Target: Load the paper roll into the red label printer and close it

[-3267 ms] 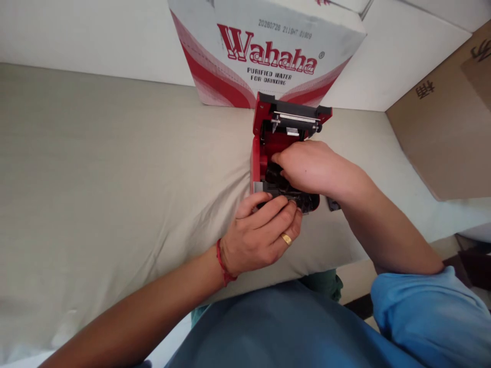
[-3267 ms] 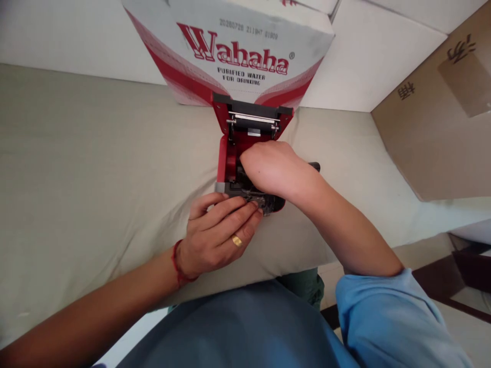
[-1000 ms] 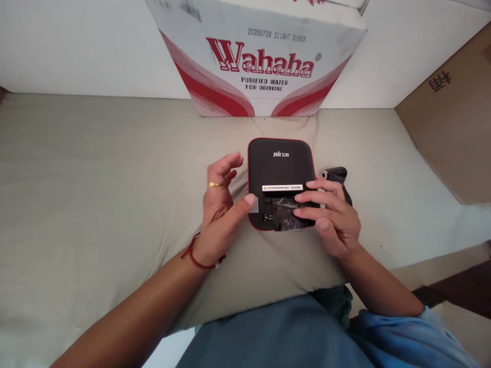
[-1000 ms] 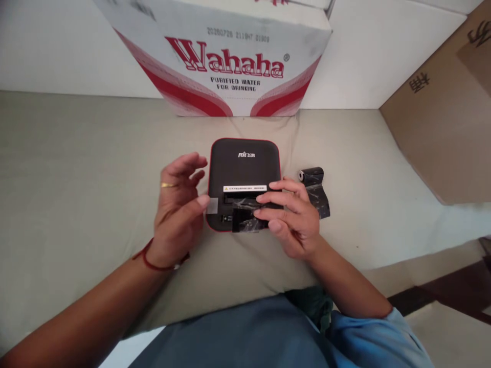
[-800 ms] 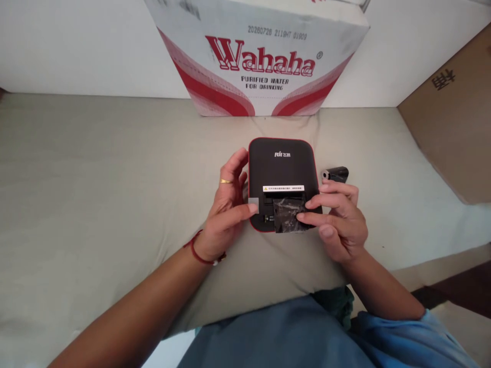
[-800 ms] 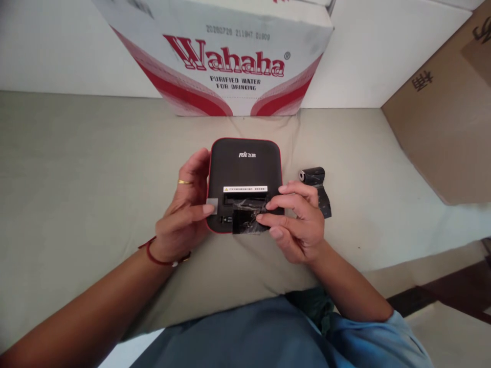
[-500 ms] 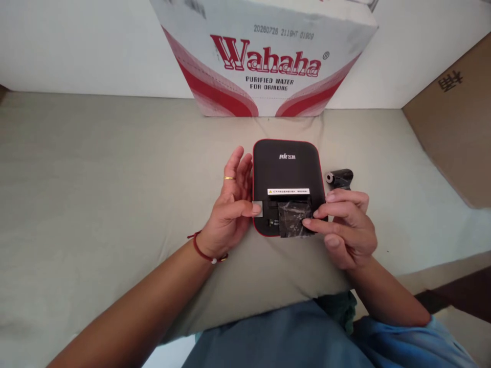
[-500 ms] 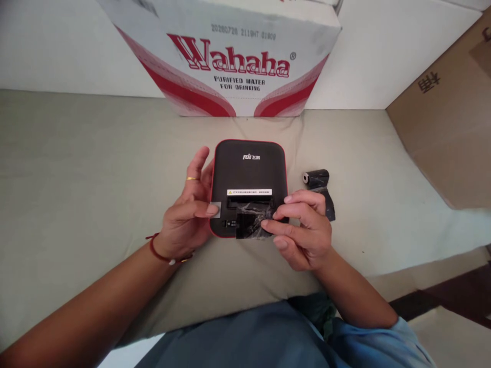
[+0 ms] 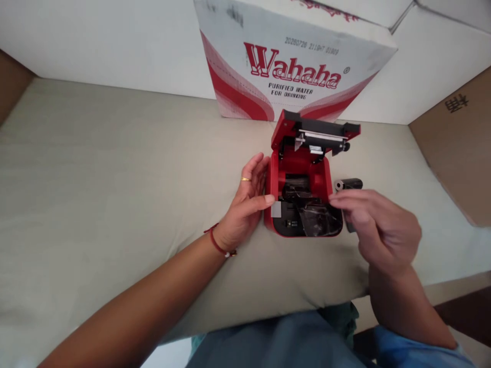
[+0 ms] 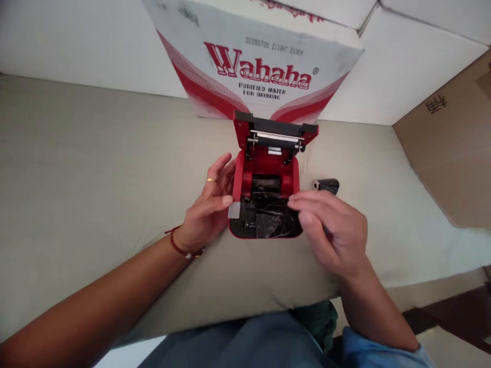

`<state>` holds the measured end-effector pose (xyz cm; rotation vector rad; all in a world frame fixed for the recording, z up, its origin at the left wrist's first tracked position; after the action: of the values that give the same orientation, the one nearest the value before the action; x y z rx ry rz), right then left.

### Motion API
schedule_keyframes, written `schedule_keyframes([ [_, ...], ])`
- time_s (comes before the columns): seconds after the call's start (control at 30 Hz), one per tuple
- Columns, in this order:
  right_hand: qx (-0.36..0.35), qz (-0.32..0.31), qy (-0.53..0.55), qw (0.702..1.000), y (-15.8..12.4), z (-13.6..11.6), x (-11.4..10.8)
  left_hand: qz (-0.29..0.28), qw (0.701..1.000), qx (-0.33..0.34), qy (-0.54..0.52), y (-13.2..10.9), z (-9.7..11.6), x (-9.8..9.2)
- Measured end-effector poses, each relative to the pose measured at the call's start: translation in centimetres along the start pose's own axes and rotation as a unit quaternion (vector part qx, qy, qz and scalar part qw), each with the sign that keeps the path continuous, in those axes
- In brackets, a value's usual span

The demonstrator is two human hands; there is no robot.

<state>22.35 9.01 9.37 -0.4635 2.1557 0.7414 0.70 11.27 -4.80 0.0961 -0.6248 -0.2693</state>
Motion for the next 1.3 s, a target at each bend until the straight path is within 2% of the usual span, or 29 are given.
schedule_keyframes([
  [0.1, 0.075, -0.071, -0.042, 0.994, 2.8, 0.8, -0.1, 0.008, 1.0, -0.001, 0.002, 0.1, 0.0, -0.1],
  [0.2, 0.068, -0.152, -0.136, 0.977, 5.8, 1.0, 1.4, 0.007, 1.0, 0.001, -0.004, 0.0, 0.1, 0.0],
  [0.33, 0.077, -0.282, -0.285, 0.913, 8.6, 1.9, 4.8, -0.022, 1.0, 0.004, 0.0, 0.0, 0.3, 0.5],
  [0.4, 0.078, -0.334, -0.312, 0.886, 9.4, 2.2, 6.2, -0.031, 0.999, 0.007, 0.004, 0.0, 0.3, 0.7],
  [0.47, 0.056, -0.363, -0.31, 0.877, 9.8, 2.2, 7.1, -0.033, 0.999, 0.01, 0.001, 0.1, 0.4, 0.8],
  [0.53, 0.036, -0.363, -0.307, 0.879, 10.1, 2.0, 7.6, -0.031, 0.999, 0.01, -0.005, 0.1, 0.4, 0.9],
  [0.63, 0.044, -0.299, -0.308, 0.902, 9.7, 1.1, 6.2, -0.025, 1.0, 0.008, -0.001, 0.1, 0.5, 1.0],
  [0.7, 0.043, -0.236, -0.271, 0.932, 8.7, -0.3, 3.8, -0.023, 1.0, 0.007, -0.001, 0.1, 0.5, 1.1],
  [0.8, 0.051, -0.174, -0.159, 0.97, 5.4, -1.2, -1.7, -0.021, 1.0, 0.007, -0.001, 0.1, 0.4, 1.0],
  [0.9, 0.125, -0.158, -0.066, 0.977, 1.3, 2.2, -6.8, -0.02, 1.0, 0.007, 0.009, 0.2, 0.4, 0.8],
  [0.93, 0.161, -0.139, -0.052, 0.976, 0.0, 4.0, -8.0, -0.02, 1.0, 0.007, 0.01, 0.3, 0.4, 0.8],
  [0.97, 0.199, -0.148, -0.047, 0.968, -1.1, 6.0, -8.4, -0.02, 1.0, 0.007, 0.009, 0.3, 0.4, 0.8],
  [1.03, 0.243, -0.19, -0.017, 0.951, -2.5, 9.1, -7.2, -0.017, 1.0, 0.007, 0.003, 0.4, 0.4, 0.7],
  [1.1, 0.247, -0.245, 0.026, 0.937, -2.8, 10.4, -4.2, -0.015, 1.0, 0.007, -0.004, 0.4, 0.3, 0.7],
  [1.2, 0.215, -0.286, 0.074, 0.931, -2.2, 9.6, 0.2, -0.016, 1.0, 0.007, -0.006, 0.4, 0.4, 0.8],
  [1.27, 0.202, -0.28, 0.087, 0.935, -1.9, 8.9, 1.4, -0.013, 1.0, 0.008, -0.005, 0.5, 0.4, 0.7],
  [1.3, 0.206, -0.26, 0.08, 0.94, -1.8, 8.9, 1.3, -0.012, 1.0, 0.008, -0.004, 0.5, 0.4, 0.7],
])
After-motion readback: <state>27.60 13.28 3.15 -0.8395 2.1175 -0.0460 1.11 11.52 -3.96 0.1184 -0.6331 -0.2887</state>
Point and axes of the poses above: each hand's wrist, its own y-axis towards the middle knuckle, its own x-axis out of the palm, z = x × y, the point moved 7 cm from there along y, towards the middle knuckle, and after that the axes turned 8 degrees about -z, right-handed, at the moved point
